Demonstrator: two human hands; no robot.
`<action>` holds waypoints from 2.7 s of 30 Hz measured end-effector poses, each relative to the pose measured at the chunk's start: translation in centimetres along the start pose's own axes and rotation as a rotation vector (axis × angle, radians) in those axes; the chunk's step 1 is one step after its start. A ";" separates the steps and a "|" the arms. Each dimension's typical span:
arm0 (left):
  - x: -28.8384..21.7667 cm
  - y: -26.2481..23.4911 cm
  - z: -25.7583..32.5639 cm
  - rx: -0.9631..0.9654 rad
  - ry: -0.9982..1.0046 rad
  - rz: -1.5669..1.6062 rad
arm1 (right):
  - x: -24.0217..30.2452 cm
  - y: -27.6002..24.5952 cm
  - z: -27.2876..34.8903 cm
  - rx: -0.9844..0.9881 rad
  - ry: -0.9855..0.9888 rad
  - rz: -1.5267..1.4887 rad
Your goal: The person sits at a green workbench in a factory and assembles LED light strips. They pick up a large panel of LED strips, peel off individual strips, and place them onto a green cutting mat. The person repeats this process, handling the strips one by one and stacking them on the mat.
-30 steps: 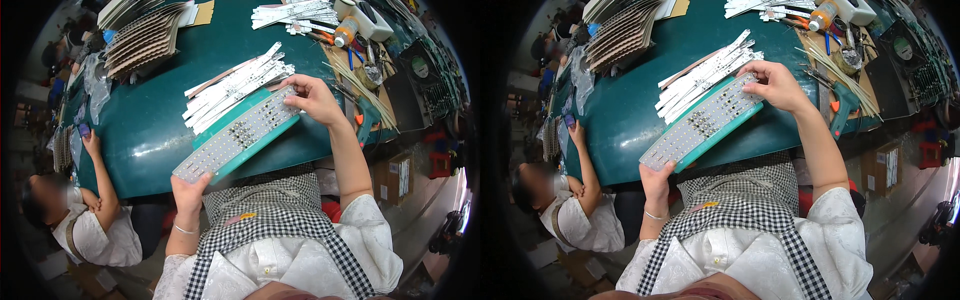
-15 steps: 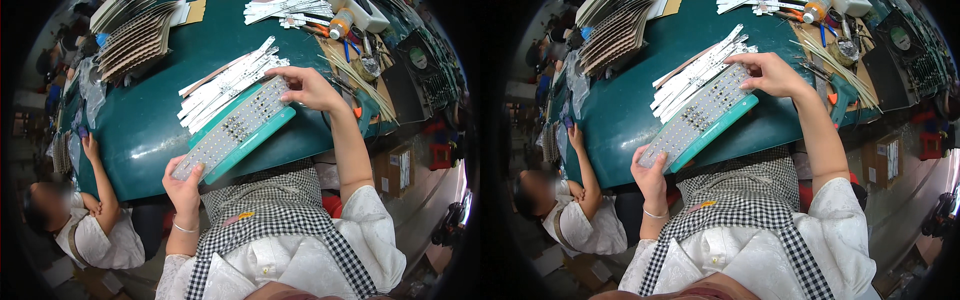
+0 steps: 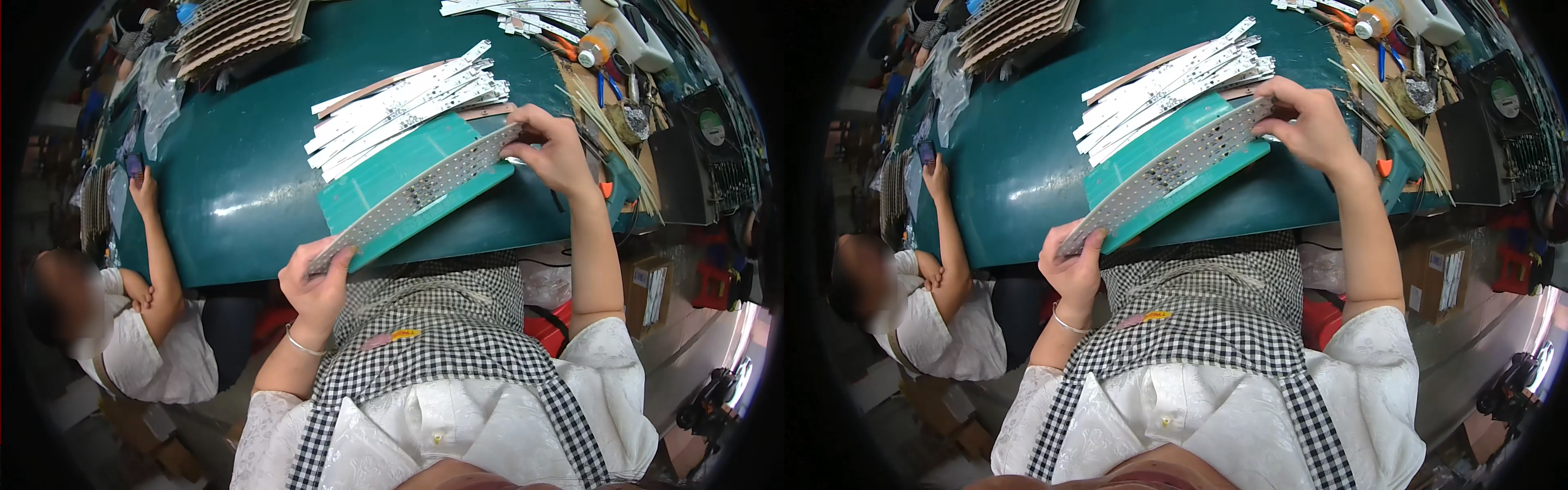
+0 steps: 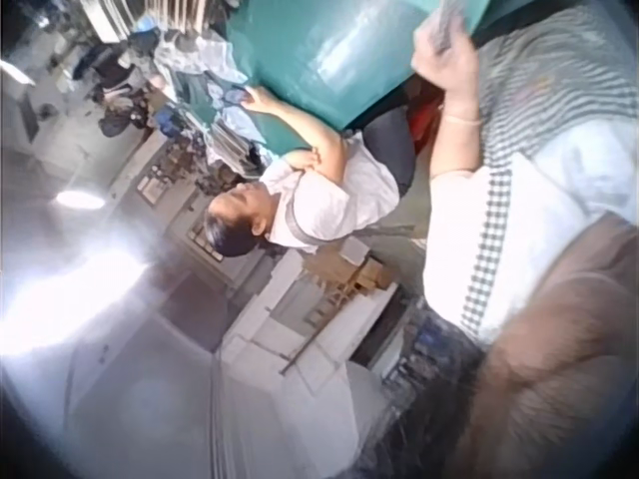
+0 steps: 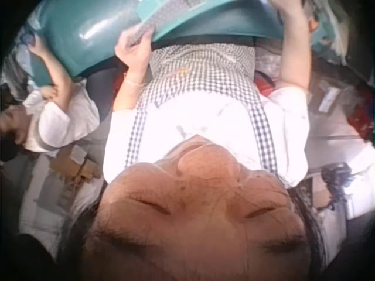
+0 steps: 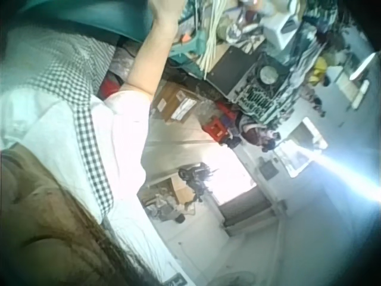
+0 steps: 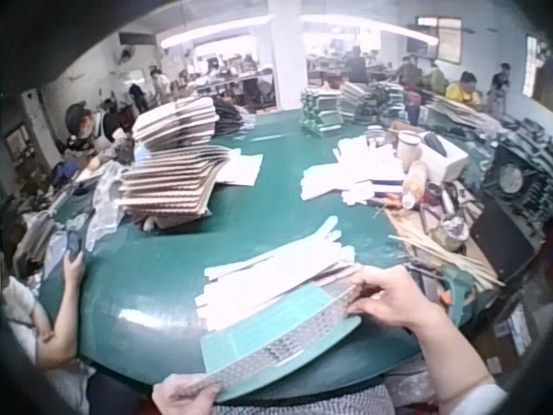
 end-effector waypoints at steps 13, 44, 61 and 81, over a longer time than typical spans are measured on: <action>-0.1 1.3 -0.1 -0.039 0.410 -0.008 | -0.4 1.7 2.1 -0.405 -0.224 0.082; 1.4 0.3 -1.0 0.044 -0.572 0.434 | -0.1 0.9 -1.0 0.014 0.236 -0.360; 0.3 0.0 -1.8 0.141 -0.248 0.031 | 0.5 -0.3 -0.2 0.013 0.080 0.090; -1.5 1.3 0.0 0.005 0.601 -0.249 | 1.4 0.9 2.6 -0.432 -0.402 0.364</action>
Point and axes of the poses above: each hand's wrist, its own z-axis away from the middle knuckle, its own y-axis out of the palm, x = y × z, the point moved 4 cm from there along -z, towards the middle knuckle, and after that the axes turned 2 degrees about -y, right-handed, at the moved point
